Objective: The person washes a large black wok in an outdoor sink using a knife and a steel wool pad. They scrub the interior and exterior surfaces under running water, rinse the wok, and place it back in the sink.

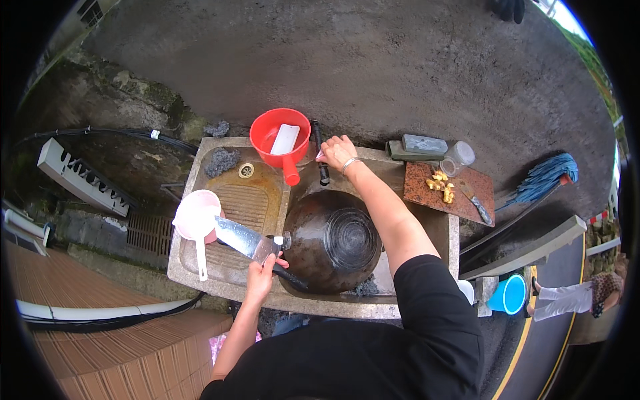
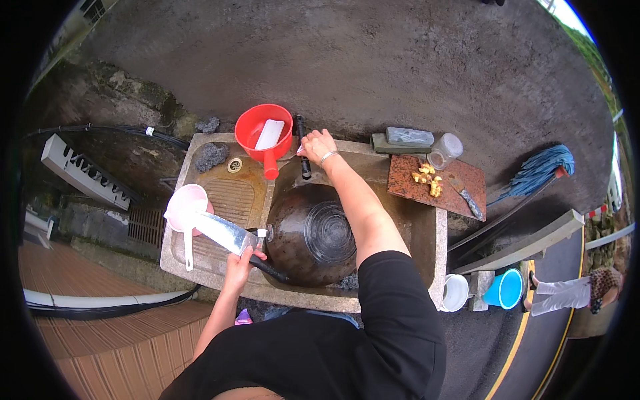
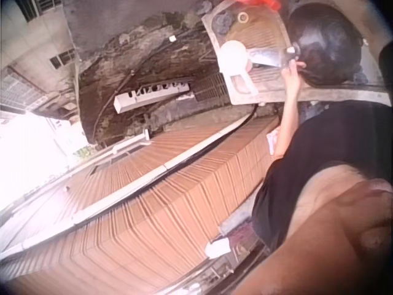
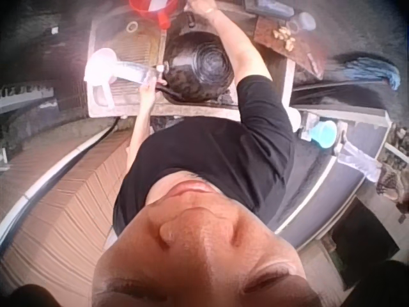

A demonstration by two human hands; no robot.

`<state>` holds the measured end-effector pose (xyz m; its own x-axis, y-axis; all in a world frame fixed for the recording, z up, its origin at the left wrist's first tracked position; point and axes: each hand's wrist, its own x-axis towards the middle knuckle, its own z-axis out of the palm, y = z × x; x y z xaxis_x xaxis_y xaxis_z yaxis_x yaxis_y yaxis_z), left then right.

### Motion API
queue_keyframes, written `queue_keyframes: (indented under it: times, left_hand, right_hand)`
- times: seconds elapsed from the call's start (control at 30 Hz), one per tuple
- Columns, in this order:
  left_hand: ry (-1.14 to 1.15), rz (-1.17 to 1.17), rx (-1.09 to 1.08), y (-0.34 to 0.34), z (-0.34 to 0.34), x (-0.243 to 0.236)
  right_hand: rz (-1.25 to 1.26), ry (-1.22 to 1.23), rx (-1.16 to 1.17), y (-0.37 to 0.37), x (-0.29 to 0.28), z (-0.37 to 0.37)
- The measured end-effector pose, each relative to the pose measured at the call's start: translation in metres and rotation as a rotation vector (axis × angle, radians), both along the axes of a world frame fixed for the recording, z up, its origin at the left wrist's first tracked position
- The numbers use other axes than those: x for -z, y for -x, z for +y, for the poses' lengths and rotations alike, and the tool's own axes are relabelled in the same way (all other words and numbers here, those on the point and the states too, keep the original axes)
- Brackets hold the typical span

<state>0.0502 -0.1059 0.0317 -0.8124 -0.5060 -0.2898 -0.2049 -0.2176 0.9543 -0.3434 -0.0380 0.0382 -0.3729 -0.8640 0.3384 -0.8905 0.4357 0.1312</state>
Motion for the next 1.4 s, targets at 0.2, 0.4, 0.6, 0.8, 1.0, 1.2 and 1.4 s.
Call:
queue_keyframes:
  times: [0.2, 0.4, 0.6, 0.8, 1.0, 1.2, 1.4]
  left_hand:
    - [0.112, -0.026, -0.072, -0.022, -0.002, 0.004]
    - [-0.131, 0.106, -0.157, 0.009, 0.01, -0.005]
    - [-0.175, 0.15, -0.162, 0.049, 0.021, -0.002]
    - [-0.072, 0.104, 0.196, 0.07, 0.061, -0.014]
    - [1.073, 0.202, 0.37, 0.062, 0.017, -0.015]
    - [1.436, -0.147, 0.332, 0.037, -0.066, 0.055]
    - [1.606, -0.287, 0.558, 0.039, -0.078, 0.067]
  right_hand:
    - [-0.055, 0.073, 0.166, -0.022, 0.004, -0.011]
    - [-0.471, 0.235, 0.506, -0.074, -0.023, -0.011]
    - [-0.826, 0.309, -0.188, -0.229, -0.052, 0.095]
    - [-0.504, 0.243, 0.252, -0.294, -0.029, 0.134]
    - [-0.607, 0.621, 0.654, -0.315, -0.019, 0.192]
    - [-0.734, 0.515, 0.891, -0.337, 0.014, 0.238]
    - [-0.65, 0.351, 0.84, -0.375, 0.011, 0.223]
